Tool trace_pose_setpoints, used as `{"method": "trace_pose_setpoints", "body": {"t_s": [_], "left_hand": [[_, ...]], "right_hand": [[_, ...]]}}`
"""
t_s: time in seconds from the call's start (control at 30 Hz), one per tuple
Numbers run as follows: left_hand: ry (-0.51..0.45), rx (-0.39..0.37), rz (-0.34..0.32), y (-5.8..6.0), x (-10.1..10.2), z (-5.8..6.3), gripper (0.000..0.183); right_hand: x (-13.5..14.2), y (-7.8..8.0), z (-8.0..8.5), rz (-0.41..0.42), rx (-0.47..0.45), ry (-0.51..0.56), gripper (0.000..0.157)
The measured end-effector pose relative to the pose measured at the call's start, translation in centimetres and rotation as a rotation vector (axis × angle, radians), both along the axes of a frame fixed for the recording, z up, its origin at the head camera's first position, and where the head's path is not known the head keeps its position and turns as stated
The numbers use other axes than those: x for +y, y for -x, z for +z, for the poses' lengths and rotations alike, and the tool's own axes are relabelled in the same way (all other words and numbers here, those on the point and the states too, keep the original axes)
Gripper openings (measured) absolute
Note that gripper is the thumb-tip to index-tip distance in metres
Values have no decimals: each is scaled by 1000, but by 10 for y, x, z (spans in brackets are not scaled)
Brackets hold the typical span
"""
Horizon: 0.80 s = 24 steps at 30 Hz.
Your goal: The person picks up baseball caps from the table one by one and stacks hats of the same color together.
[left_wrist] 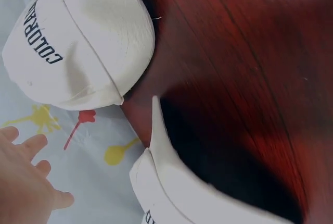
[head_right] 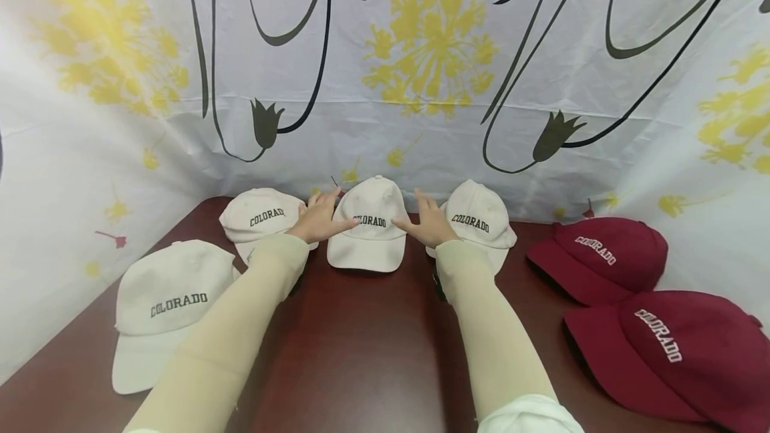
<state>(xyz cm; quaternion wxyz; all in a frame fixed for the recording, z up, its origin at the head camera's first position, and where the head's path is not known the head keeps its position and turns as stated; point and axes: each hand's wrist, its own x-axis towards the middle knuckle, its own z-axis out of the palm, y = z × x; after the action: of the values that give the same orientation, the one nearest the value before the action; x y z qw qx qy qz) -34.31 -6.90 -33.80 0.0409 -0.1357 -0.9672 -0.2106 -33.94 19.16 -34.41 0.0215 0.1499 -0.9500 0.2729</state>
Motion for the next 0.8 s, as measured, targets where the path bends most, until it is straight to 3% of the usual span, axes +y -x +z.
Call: {"method": "trace_pose_setpoints", "body": {"t_s": [0.37, 0.7, 0.8], "left_hand": [[-45, -43, -12, 28, 1, -19, 94], [-149, -162, -26, 51, 0, -36, 105], [-179, -196, -35, 56, 0, -38, 106]], "right_hand": [[-13, 28, -21, 0, -94, 61, 99], [-20, 43, -38, 8, -173, 136, 101], [-23, 49, -41, 31, -161, 175, 98]]}}
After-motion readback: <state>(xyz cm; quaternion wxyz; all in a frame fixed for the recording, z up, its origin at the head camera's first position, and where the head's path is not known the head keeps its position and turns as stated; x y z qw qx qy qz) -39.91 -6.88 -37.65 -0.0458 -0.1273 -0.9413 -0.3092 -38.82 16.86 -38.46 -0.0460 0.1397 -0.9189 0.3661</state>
